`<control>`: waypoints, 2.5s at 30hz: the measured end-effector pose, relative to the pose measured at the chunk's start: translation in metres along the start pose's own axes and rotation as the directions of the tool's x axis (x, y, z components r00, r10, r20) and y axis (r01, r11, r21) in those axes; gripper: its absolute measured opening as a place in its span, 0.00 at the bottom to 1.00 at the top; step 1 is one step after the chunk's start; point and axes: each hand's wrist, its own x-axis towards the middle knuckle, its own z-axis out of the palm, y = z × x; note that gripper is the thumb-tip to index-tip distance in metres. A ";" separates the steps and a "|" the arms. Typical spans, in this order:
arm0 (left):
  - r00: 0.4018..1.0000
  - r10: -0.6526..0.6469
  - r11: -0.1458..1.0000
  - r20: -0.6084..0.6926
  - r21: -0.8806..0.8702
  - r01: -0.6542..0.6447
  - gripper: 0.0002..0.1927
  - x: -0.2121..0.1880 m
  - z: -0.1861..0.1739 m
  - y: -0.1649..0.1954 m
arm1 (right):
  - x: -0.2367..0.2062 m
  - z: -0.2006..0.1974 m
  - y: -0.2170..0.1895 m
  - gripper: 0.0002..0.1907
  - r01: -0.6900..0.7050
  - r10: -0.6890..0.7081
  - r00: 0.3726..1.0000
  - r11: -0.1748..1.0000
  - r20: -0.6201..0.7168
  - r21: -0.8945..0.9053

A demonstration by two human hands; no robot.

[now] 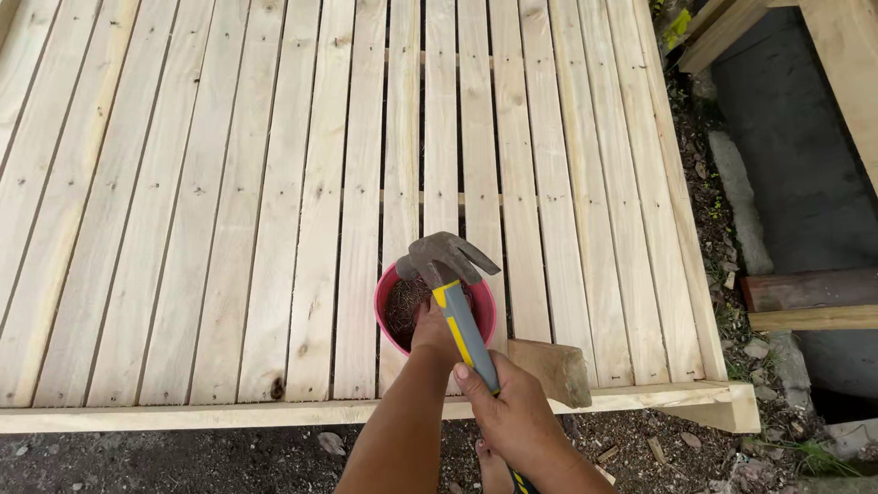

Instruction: The person hammers nails into a wooden slatted frame using a claw hammer. They repeatedly pick nails from a pink bucket, position them on the frame, and drive them in with the hammer. The work progresses along the edge of the frame.

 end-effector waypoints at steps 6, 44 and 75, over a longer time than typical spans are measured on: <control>1.000 -0.026 0.986 -0.012 -0.168 0.024 0.20 0.010 0.002 -0.001 | -0.008 0.001 0.040 0.22 -0.056 0.054 0.996 0.998 -0.077 -0.027; 0.823 -0.398 0.868 -0.406 -0.458 0.194 0.09 -0.053 -0.077 -0.051 | 0.015 0.004 0.092 0.25 0.070 -0.041 0.997 0.883 0.071 -0.465; 0.742 -0.567 0.528 -0.358 -0.849 -0.005 0.05 -0.034 -0.061 -0.097 | 0.004 -0.054 0.164 0.25 -0.178 0.229 0.973 0.763 0.002 -0.621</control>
